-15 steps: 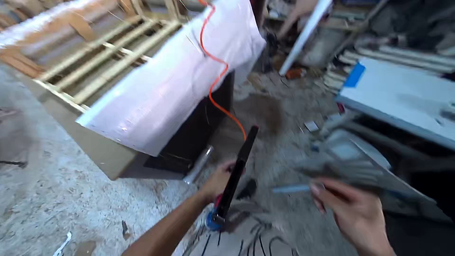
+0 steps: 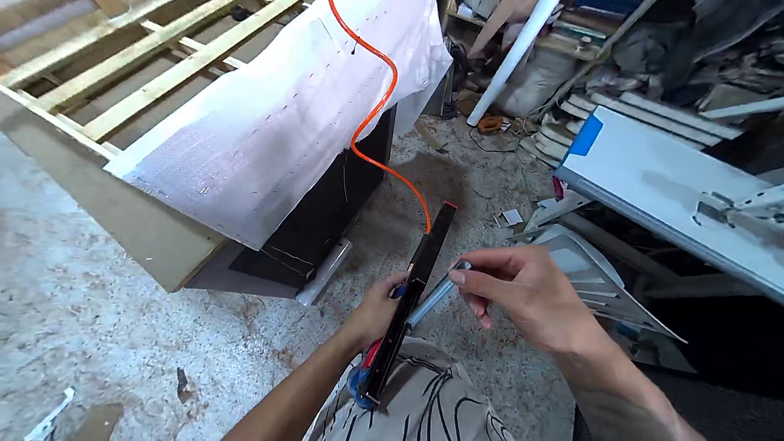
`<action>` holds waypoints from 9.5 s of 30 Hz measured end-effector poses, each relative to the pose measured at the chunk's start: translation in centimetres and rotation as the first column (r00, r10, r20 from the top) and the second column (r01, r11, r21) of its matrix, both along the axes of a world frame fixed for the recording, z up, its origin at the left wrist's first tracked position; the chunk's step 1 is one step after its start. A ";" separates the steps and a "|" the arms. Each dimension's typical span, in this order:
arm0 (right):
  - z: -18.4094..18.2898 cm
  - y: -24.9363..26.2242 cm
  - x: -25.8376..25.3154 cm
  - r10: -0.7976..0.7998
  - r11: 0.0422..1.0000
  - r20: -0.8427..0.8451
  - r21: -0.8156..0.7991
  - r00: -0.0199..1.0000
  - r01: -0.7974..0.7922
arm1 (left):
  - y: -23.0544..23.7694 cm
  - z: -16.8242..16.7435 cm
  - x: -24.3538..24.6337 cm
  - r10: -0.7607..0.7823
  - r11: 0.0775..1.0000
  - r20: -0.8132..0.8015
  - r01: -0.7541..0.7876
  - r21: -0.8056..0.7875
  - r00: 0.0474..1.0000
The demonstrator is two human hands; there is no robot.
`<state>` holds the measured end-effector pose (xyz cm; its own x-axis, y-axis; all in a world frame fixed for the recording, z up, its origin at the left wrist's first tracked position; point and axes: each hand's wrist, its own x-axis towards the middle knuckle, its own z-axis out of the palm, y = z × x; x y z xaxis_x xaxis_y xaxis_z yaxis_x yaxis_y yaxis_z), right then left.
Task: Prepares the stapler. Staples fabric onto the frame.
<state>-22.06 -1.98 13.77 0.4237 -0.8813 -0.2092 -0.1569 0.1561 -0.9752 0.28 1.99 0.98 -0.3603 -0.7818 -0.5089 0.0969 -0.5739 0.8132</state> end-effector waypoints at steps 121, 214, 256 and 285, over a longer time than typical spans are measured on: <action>-31.8 -65.7 11.7 -0.521 0.851 0.528 0.383 0.671 0.360 | -99.7 -16.5 -8.5 0.106 -0.909 0.383 0.066 0.411 -0.918; -36.4 -54.5 14.5 -0.554 0.459 0.694 0.715 0.459 -0.528 | -78.9 -19.6 1.4 -0.174 -0.664 -0.142 0.010 0.748 -0.974; -36.7 -36.3 23.7 -0.550 0.635 0.733 0.679 0.402 -0.369 | -62.7 -20.6 5.9 -0.072 -0.684 -0.166 -0.073 0.726 -0.983; -38.4 -18.6 27.8 -0.535 0.579 0.747 0.665 0.394 -0.472 | -44.9 -21.1 10.3 -0.041 -0.767 0.041 0.058 0.639 -0.998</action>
<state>5.72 -20.57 -24.59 0.7484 -0.6083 -0.2642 0.6329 0.7741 0.0106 10.59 -42.88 -20.09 0.3121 0.2882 -0.9053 -0.1259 0.9570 0.2613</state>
